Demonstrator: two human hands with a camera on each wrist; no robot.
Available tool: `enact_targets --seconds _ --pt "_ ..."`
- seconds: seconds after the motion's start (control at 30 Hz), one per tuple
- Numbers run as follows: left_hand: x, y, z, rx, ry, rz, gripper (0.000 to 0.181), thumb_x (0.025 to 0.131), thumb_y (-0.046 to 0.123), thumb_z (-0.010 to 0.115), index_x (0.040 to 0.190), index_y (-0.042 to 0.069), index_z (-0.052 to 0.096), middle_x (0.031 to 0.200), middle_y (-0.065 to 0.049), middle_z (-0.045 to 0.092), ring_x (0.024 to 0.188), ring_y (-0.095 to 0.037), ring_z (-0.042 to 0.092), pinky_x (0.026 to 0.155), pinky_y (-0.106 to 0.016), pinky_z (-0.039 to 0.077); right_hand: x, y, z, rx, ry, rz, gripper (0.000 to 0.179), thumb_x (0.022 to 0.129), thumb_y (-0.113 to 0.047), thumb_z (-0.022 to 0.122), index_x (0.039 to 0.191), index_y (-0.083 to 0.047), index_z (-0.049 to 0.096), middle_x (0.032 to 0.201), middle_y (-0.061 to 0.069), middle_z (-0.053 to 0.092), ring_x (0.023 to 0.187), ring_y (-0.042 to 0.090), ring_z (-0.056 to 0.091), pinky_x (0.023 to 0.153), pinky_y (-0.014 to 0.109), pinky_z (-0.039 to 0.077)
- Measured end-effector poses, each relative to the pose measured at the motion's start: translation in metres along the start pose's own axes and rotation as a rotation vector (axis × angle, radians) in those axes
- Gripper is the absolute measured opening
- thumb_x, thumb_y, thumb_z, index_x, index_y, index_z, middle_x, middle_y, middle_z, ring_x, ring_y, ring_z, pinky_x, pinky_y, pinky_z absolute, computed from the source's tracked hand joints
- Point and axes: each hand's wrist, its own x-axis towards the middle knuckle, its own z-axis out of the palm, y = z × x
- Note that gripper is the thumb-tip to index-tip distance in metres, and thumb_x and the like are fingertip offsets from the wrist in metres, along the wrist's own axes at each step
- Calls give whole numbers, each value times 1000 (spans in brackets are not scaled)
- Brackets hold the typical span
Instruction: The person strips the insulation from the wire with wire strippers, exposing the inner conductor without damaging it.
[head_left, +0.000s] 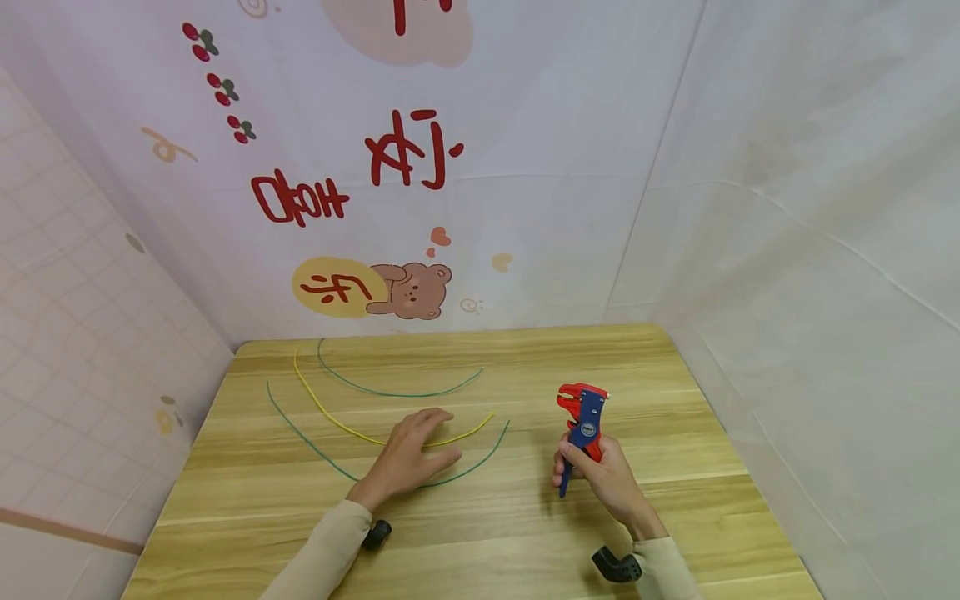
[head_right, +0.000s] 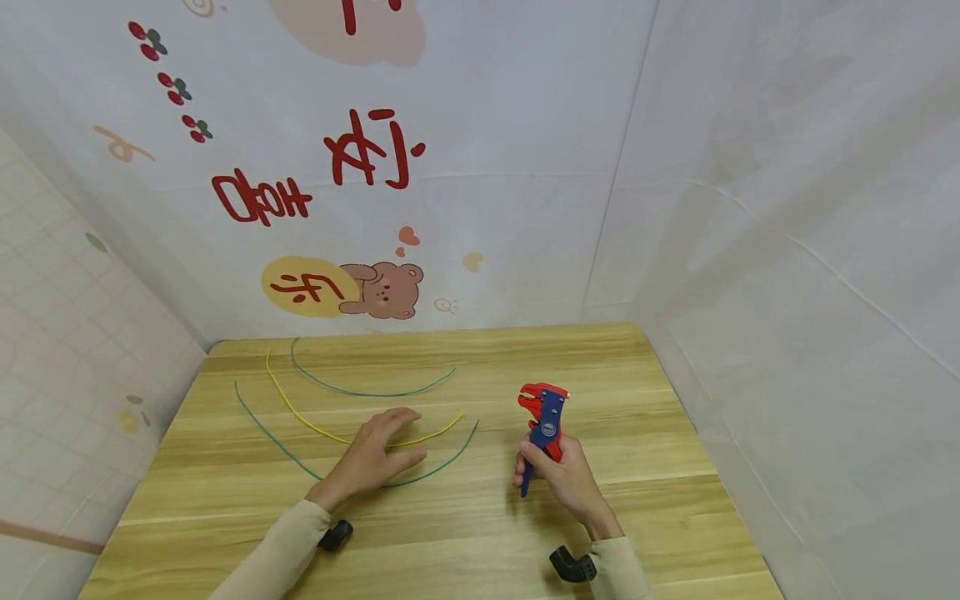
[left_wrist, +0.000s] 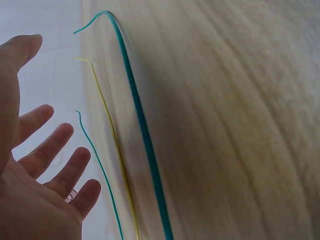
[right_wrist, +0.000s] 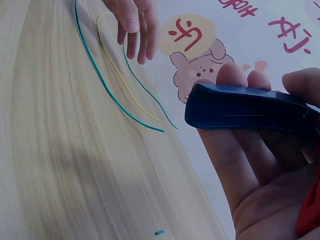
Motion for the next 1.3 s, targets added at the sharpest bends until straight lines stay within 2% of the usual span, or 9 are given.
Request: enact_targets --seconds 0.3,0.6,1.03,1.3 --pt "0 -1 4 37 -39 -18 61 102 38 86 154 12 68 158 -12 67 149 -38 62 123 -67 46 -1 -2 -2 -8 -6 -5 15 120 -10 54 121 3 61 93 1 75 82 14 81 80 43 72" --pt "0 -5 9 105 28 4 45 101 31 87 141 12 77 139 -5 78 129 -29 71 103 -52 53 -1 -3 -2 -15 9 24 17 120 -13 56 121 4 60 92 2 74 81 16 81 81 44 72" --pt "2 -13 15 146 36 -3 23 99 19 88 122 14 84 117 -2 81 111 -24 70 94 -45 49 -1 -2 -1 -11 7 15 16 119 -12 57 118 4 60 90 3 74 79 19 81 79 53 71" --pt "5 -13 15 134 44 -17 14 98 16 88 112 16 86 106 2 80 99 -19 67 90 -38 45 -1 -2 -2 -4 6 21 14 119 -12 57 119 2 60 91 2 74 79 18 82 80 52 71"
